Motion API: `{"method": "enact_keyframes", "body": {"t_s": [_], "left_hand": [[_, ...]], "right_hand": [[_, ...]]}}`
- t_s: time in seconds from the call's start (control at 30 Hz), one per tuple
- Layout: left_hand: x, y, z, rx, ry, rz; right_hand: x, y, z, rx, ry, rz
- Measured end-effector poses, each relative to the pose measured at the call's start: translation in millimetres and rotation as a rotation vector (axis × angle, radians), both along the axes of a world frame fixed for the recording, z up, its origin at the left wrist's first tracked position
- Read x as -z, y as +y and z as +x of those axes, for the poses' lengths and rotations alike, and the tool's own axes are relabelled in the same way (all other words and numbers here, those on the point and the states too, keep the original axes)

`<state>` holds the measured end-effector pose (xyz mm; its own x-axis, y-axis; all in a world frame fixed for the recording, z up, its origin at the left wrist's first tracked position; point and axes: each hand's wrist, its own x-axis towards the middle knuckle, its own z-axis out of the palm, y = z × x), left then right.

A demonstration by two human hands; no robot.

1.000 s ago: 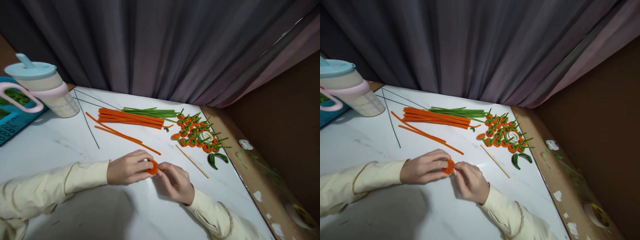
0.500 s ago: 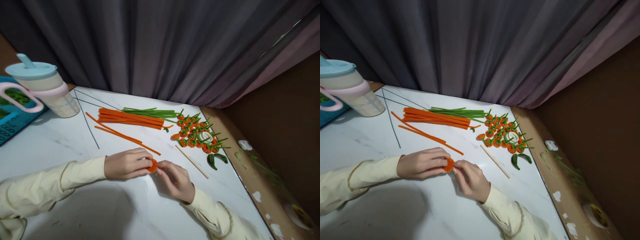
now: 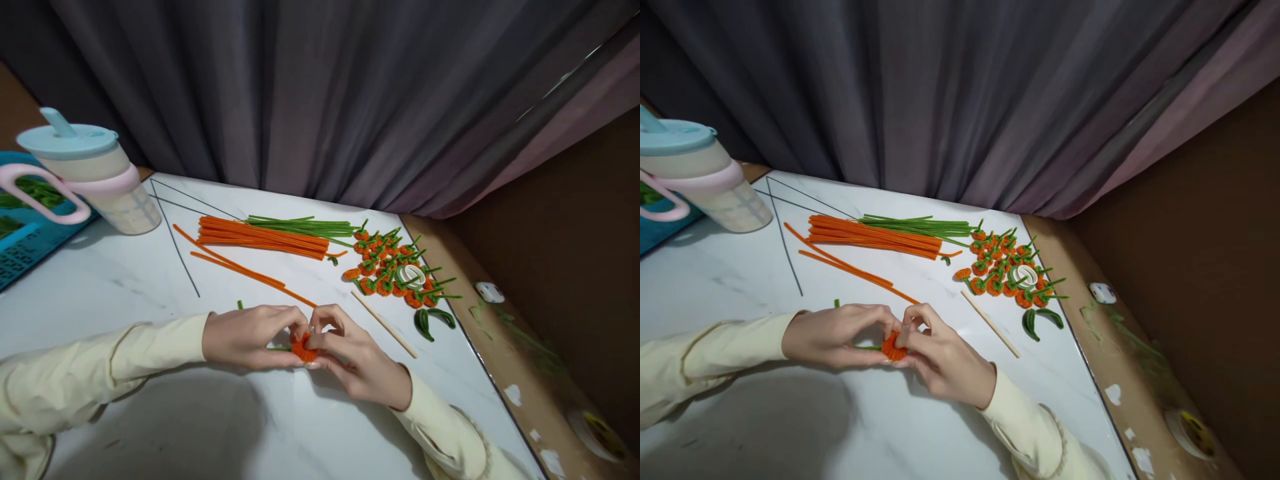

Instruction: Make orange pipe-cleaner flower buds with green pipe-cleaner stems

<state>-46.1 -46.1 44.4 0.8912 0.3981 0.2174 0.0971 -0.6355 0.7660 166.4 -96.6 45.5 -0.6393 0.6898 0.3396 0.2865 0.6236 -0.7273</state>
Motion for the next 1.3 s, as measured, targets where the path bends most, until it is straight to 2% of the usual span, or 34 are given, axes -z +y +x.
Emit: {"method": "enact_keyframes", "body": {"t_s": [0.4, 0.67, 0.93, 1.07, 1.2, 1.3], "left_hand": [[-4.6, -4.7, 3.9, 0.076, 0.011, 0.109], [-7.0, -4.2, 3.4, 0.056, 0.032, 0.09], [-4.3, -6.4, 3.4, 0.075, 0.049, 0.156], [-11.2, 0.7, 2.2, 0.002, 0.133, 0.183], [-22.1, 9.5, -6.3, -0.078, 0.312, 0.242], [-30.7, 7.9, -16.1, -0.079, 0.416, 0.32]], "right_hand": [[-11.2, -2.7, 1.5, -0.085, -0.123, -0.006], [-11.4, -4.3, 0.2, -0.021, -0.103, -0.025], [-8.7, -6.4, -3.1, 0.005, -0.057, 0.023], [4.2, -4.4, -4.9, 0.154, 0.037, -0.095], [23.7, -3.8, -13.7, 0.262, 0.172, -0.459], [24.2, -9.3, -16.5, 0.355, 0.186, -0.502]]}}
